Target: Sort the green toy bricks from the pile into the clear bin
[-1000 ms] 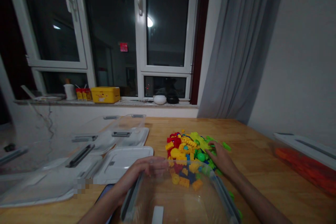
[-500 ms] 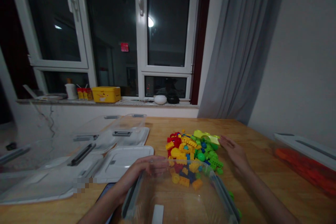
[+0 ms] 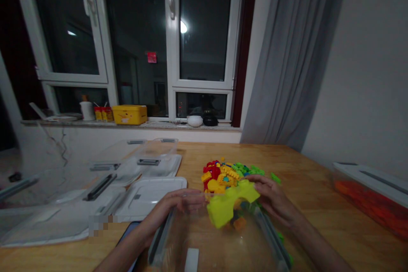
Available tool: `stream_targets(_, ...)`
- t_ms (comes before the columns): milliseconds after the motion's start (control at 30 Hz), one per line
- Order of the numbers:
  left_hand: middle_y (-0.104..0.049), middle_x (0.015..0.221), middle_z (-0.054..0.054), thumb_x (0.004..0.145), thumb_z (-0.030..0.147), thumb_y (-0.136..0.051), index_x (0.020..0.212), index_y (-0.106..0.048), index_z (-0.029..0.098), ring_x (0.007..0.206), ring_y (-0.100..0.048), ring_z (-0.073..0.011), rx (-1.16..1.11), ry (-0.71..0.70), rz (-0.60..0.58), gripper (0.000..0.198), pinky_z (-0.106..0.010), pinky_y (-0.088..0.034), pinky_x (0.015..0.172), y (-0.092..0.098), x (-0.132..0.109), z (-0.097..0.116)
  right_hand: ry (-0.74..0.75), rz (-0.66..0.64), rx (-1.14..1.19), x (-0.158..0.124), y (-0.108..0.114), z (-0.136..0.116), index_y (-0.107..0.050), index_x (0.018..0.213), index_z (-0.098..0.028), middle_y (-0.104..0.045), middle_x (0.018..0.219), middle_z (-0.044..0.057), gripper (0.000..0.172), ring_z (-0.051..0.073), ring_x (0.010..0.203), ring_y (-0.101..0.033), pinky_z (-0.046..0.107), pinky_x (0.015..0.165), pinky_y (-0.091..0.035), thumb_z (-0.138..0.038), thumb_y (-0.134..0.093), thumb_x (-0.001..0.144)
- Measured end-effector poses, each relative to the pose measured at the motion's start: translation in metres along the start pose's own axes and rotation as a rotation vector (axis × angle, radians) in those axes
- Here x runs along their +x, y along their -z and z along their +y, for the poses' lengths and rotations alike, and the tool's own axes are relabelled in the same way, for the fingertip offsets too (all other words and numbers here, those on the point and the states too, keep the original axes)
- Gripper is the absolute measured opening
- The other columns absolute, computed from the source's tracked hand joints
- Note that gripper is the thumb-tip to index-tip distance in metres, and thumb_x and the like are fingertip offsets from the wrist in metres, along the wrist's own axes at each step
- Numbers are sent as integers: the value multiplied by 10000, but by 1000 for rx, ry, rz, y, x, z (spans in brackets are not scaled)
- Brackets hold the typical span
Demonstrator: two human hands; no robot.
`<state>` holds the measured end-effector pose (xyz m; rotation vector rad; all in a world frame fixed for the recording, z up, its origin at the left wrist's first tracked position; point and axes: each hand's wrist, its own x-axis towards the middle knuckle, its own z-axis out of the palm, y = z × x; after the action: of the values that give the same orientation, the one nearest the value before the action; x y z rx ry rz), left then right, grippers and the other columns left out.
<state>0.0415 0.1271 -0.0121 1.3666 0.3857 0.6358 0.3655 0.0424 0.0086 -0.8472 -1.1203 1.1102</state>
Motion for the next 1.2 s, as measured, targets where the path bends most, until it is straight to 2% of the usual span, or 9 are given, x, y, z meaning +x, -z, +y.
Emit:
stream_targets(133, -698, 1248, -56, 621, 128, -495, 1164, -691, 209, 1232, -559, -330, 50, 2, 110, 584, -502, -324, 1099, -8, -7, 6, 36, -189, -220, -3, -5, 5, -746, 961, -198, -753, 1041, 94, 345, 237, 965, -685, 361, 879, -527, -362, -839, 672)
stream_targets(267, -702, 1243, -50, 627, 126, -503, 1174, -681, 202, 1229, -568, -313, 37, -24, 96, 581, -489, -308, 1115, -19, -13, 15, 87, -300, -265, -2, -4, 8, -735, 935, -223, -733, 1072, 78, 298, 243, 1074, -649, 391, 974, -476, -322, -844, 675)
stream_targets(567, -692, 1260, -33, 641, 167, -538, 1183, -678, 218, 1294, -508, -327, 44, -4, 114, 562, -507, -276, 1139, -23, -15, 19, 160, -422, -357, -2, -2, 7, -717, 991, -221, -676, 1145, 84, 330, 249, 1141, -598, 413, 1037, -405, -261, -841, 687)
stream_targets(733, -693, 1256, -62, 645, 172, -528, 1183, -685, 193, 1276, -527, -335, 47, 8, 54, 562, -504, -275, 1135, -25, -14, 23, 174, -468, -437, -2, -2, 4, -730, 992, -223, -648, 1170, 85, 324, 250, 1158, -580, 400, 1033, -405, -300, -832, 695)
stream_targets(833, -697, 1250, -69, 624, 156, -527, 1190, -682, 201, 1242, -556, -343, 10, 11, 54, 588, -517, -286, 1125, -26, -14, 22, 180, -315, -450, 3, 4, 7, -729, 957, -216, -666, 1130, 83, 296, 258, 1135, -588, 382, 979, -453, -363, -807, 712)
stream_targets(967, -695, 1252, -79, 644, 164, -521, 1202, -673, 192, 1235, -560, -345, 16, 6, 84, 579, -515, -290, 1123, -18, -12, 14, 206, 199, -558, 19, 28, 15, -714, 923, -205, -710, 970, 73, 304, 245, 942, -639, 356, 830, -508, -473, -686, 782)
stream_targets(1033, -704, 1235, -84, 649, 170, -518, 1195, -677, 184, 1240, -555, -344, 31, 21, 68, 569, -517, -288, 1123, -10, -7, 9, 249, 361, -693, 28, 45, 20, -707, 904, -200, -703, 900, 69, 326, 229, 809, -628, 345, 731, -509, -496, -631, 788)
stream_targets(1100, -718, 1212, -56, 621, 155, -512, 1176, -683, 210, 1245, -553, -337, 29, 51, 36, 584, -528, -285, 1120, -1, 1, 5, 304, 386, -877, 33, 63, 25, -709, 915, -196, -677, 855, 67, 339, 203, 693, -582, 339, 670, -492, -491, -584, 803)
stream_targets(1200, -739, 1165, -35, 583, 130, -525, 1119, -705, 223, 1262, -537, -341, 50, 90, 4, 573, -541, -281, 1116, 5, 6, 4, 320, 316, -1074, 36, 87, 34, -718, 949, -192, -648, 867, 68, 346, 194, 663, -553, 349, 679, -483, -473, -568, 814)
